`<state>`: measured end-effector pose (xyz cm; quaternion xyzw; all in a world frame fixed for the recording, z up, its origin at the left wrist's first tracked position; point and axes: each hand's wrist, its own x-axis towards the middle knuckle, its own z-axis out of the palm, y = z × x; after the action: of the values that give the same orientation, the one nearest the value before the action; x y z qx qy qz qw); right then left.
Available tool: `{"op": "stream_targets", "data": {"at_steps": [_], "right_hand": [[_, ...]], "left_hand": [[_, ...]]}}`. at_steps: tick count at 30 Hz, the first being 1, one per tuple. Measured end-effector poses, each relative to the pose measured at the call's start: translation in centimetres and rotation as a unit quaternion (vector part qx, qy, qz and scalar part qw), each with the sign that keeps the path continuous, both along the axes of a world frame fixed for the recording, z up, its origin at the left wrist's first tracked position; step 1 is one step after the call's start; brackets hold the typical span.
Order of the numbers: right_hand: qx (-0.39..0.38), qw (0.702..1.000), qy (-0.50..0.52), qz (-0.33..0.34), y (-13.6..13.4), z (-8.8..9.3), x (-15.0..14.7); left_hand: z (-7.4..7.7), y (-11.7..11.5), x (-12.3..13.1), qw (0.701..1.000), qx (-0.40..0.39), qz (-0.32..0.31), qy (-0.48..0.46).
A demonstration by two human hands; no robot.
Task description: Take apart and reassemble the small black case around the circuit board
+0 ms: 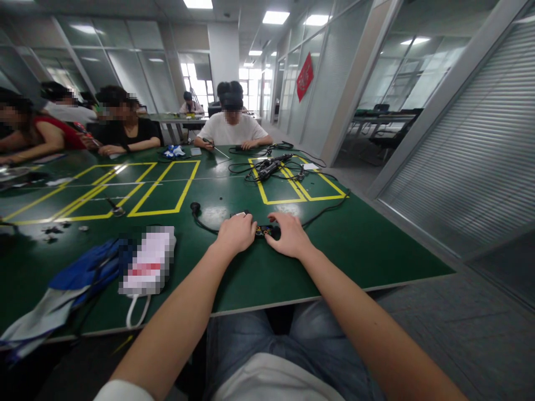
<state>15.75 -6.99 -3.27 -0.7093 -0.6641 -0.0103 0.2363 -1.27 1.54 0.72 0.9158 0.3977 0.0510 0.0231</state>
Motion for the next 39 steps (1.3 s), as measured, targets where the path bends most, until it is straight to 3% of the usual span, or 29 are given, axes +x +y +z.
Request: {"op": "stream_targets", "data": {"at_steps": [11,17,23,27,39], "right_hand": [[-0.002,0.999,0.034,0.019,0.4,0.1,-0.1],[0.005,0.999,0.042,0.013,0.6,-0.2,0.0],[0.044,0.997,0.064,0.018,1.0,-1.3,0.5],[0.053,0.994,0.088,0.028,1.2,-1.7,0.8],[0.057,0.993,0.092,0.035,1.2,-1.9,0.9]], "left_hand": [[-0.2,0.0,0.0,0.999,-0.016,0.005,0.031],[0.4,0.2,0.0,0.999,-0.022,0.022,-0.04],[0.7,0.7,-0.2,0.995,-0.004,-0.009,-0.103],[0.4,1.0,-0.4,0.997,-0.01,-0.031,-0.077],[-0.4,1.1,-0.3,0.997,-0.043,-0.02,-0.057]]}}
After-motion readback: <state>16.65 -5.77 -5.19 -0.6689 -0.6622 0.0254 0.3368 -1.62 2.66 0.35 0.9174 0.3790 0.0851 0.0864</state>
